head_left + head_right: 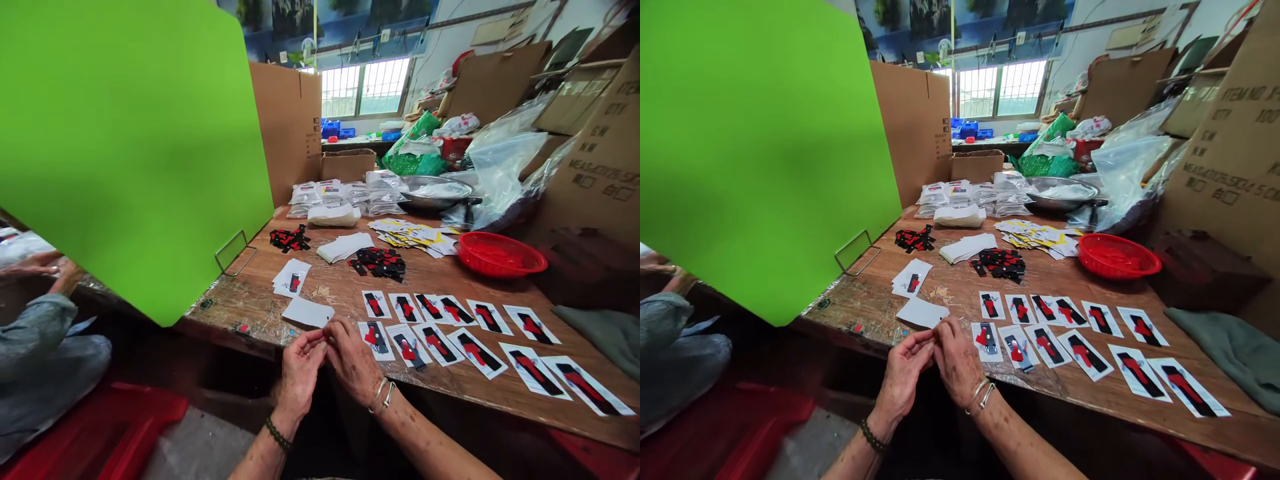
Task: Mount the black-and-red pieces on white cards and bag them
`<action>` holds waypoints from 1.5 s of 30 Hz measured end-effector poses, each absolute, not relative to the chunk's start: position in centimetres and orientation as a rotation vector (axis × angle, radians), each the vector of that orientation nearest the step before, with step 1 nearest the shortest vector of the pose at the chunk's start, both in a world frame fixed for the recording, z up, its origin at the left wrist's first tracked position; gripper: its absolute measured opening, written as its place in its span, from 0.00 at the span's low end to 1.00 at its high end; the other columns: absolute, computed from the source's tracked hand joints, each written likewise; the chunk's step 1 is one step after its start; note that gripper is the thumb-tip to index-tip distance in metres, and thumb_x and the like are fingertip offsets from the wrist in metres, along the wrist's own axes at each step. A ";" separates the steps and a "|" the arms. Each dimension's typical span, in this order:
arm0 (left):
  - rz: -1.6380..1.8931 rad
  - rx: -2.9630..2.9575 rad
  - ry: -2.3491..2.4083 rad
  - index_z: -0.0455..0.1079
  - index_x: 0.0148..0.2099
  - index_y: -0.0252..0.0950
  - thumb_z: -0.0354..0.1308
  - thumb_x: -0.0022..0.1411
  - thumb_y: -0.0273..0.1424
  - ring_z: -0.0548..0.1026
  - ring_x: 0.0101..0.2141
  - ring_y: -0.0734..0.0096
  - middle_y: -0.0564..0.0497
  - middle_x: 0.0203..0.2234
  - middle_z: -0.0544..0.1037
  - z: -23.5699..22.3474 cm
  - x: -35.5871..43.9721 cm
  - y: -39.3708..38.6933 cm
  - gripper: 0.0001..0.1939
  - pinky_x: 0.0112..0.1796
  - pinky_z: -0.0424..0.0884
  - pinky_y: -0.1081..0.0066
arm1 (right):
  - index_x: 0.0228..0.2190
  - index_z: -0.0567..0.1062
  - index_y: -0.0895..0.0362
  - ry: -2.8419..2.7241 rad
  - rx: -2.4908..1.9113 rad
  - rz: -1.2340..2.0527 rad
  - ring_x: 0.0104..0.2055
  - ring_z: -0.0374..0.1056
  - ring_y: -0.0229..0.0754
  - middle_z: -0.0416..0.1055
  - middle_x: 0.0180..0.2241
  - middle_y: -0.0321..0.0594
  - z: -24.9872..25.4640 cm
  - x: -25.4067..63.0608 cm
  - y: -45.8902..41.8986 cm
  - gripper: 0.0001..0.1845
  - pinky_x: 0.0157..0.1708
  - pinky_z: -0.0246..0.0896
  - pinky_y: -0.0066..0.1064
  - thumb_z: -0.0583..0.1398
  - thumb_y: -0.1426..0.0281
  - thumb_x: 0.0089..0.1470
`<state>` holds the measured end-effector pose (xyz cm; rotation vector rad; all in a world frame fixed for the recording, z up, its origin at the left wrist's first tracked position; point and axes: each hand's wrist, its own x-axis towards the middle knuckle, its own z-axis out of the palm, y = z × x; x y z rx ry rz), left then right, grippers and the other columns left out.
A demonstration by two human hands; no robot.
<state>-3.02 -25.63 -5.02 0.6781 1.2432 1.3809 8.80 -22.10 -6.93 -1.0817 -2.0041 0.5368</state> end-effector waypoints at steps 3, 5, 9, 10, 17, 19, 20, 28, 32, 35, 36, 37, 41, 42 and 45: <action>1.380 0.761 1.295 0.78 0.37 0.32 0.69 0.45 0.34 0.77 0.35 0.66 0.43 0.39 0.79 -4.9 -3.3 -25.8 0.16 0.36 0.75 0.69 | 0.35 0.67 0.55 -2.057 -0.998 0.575 0.55 0.62 0.47 0.60 0.55 0.49 -6.6 9.2 -21.3 0.11 0.48 0.64 0.39 0.55 0.81 0.52; 1.375 0.855 1.345 0.79 0.36 0.32 0.68 0.47 0.35 0.77 0.38 0.63 0.41 0.45 0.77 -5.0 -3.6 -26.0 0.14 0.36 0.76 0.68 | 0.33 0.67 0.55 -2.119 -0.957 0.638 0.53 0.64 0.47 0.65 0.52 0.48 -6.6 9.4 -20.8 0.09 0.48 0.64 0.39 0.56 0.81 0.52; 1.342 1.108 1.479 0.79 0.37 0.35 0.63 0.52 0.32 0.77 0.41 0.59 0.42 0.42 0.78 -5.3 -4.4 -26.1 0.10 0.37 0.76 0.66 | 0.41 0.68 0.55 -2.194 -0.982 0.648 0.40 0.68 0.45 0.72 0.39 0.42 -6.7 9.7 -20.2 0.12 0.39 0.65 0.37 0.59 0.77 0.53; 1.349 1.222 1.548 0.79 0.38 0.36 0.61 0.54 0.31 0.76 0.41 0.59 0.43 0.41 0.79 -5.4 -4.6 -26.1 0.09 0.38 0.75 0.64 | 0.44 0.68 0.56 -2.202 -0.988 0.562 0.44 0.67 0.47 0.71 0.43 0.45 -6.6 9.7 -20.2 0.15 0.42 0.64 0.39 0.60 0.75 0.53; 1.096 2.125 1.688 0.72 0.54 0.40 0.56 0.55 0.20 0.66 0.57 0.54 0.45 0.52 0.75 -5.8 -7.4 -26.4 0.24 0.58 0.58 0.47 | 0.43 0.70 0.55 -2.321 -0.990 0.254 0.45 0.63 0.51 0.70 0.44 0.46 -6.6 9.3 -21.5 0.14 0.46 0.59 0.47 0.63 0.71 0.54; 0.949 2.241 1.618 0.71 0.55 0.41 0.57 0.54 0.20 0.66 0.57 0.55 0.46 0.52 0.75 -5.9 -8.3 -26.7 0.25 0.59 0.55 0.47 | 0.43 0.70 0.55 -2.325 -0.963 0.365 0.44 0.63 0.50 0.70 0.44 0.45 -6.6 9.6 -22.3 0.16 0.46 0.60 0.45 0.65 0.70 0.52; 0.915 2.280 1.600 0.72 0.54 0.41 0.57 0.55 0.21 0.67 0.56 0.55 0.46 0.51 0.76 -6.0 -8.7 -26.9 0.24 0.59 0.55 0.47 | 0.45 0.70 0.55 -2.317 -0.960 0.399 0.47 0.63 0.51 0.69 0.46 0.46 -6.7 9.8 -22.5 0.20 0.47 0.60 0.46 0.66 0.71 0.50; 1.051 2.307 1.670 0.75 0.37 0.39 0.51 0.61 0.22 0.73 0.39 0.64 0.50 0.32 0.79 -5.1 -8.3 -26.8 0.12 0.48 0.63 0.58 | 0.40 0.74 0.53 -2.115 -0.885 0.492 0.44 0.64 0.47 0.71 0.42 0.44 -6.7 9.9 -23.4 0.11 0.44 0.63 0.42 0.56 0.77 0.57; 1.213 2.241 1.715 0.74 0.39 0.39 0.53 0.63 0.29 0.73 0.39 0.64 0.48 0.34 0.78 -2.5 -7.8 -27.3 0.08 0.47 0.64 0.61 | 0.29 0.74 0.54 -1.816 -0.961 0.984 0.32 0.65 0.42 0.71 0.28 0.39 -5.4 10.2 -23.3 0.11 0.33 0.62 0.33 0.56 0.64 0.59; 1.490 2.141 1.824 0.73 0.43 0.38 0.55 0.63 0.31 0.73 0.40 0.64 0.48 0.37 0.77 -0.9 -7.7 -28.1 0.08 0.45 0.67 0.64 | 0.26 0.71 0.56 -1.413 -1.019 1.530 0.22 0.58 0.35 0.66 0.21 0.33 -4.5 10.7 -22.8 0.19 0.22 0.53 0.27 0.62 0.53 0.50; 1.532 2.141 1.839 0.73 0.43 0.38 0.55 0.63 0.31 0.73 0.39 0.64 0.48 0.35 0.77 -0.5 -7.6 -28.5 0.08 0.43 0.67 0.65 | 0.26 0.71 0.57 -1.291 -1.018 1.647 0.20 0.55 0.33 0.64 0.20 0.32 -4.3 10.9 -22.6 0.22 0.20 0.49 0.25 0.64 0.50 0.46; 1.547 2.159 1.859 0.73 0.43 0.38 0.56 0.62 0.30 0.73 0.37 0.65 0.49 0.34 0.76 -0.3 -7.5 -28.8 0.07 0.42 0.67 0.65 | 0.25 0.70 0.57 -1.194 -1.012 1.715 0.19 0.53 0.32 0.63 0.19 0.31 -4.2 11.1 -22.5 0.24 0.19 0.46 0.24 0.66 0.49 0.42; 1.609 2.211 2.040 0.77 0.38 0.41 0.60 0.58 0.29 0.70 0.31 0.66 0.50 0.27 0.75 0.1 -6.6 -30.4 0.05 0.38 0.65 0.65 | 0.22 0.70 0.58 -0.992 -1.023 1.740 0.20 0.54 0.31 0.63 0.19 0.31 -3.7 11.4 -22.4 0.27 0.20 0.47 0.24 0.70 0.49 0.32; 1.609 2.174 2.026 0.78 0.37 0.41 0.61 0.58 0.29 0.70 0.30 0.67 0.50 0.26 0.75 0.1 -6.3 -30.6 0.05 0.37 0.65 0.66 | 0.22 0.70 0.58 -0.981 -1.026 1.716 0.21 0.55 0.32 0.64 0.19 0.31 -3.5 11.4 -22.4 0.27 0.21 0.50 0.25 0.71 0.50 0.32; 1.495 1.848 1.752 0.78 0.39 0.41 0.60 0.59 0.31 0.73 0.31 0.66 0.48 0.29 0.77 -0.2 -5.0 -30.6 0.06 0.36 0.69 0.68 | 0.21 0.72 0.57 -1.101 -1.042 1.537 0.22 0.57 0.34 0.66 0.20 0.33 -3.3 11.1 -23.0 0.22 0.24 0.54 0.27 0.70 0.53 0.36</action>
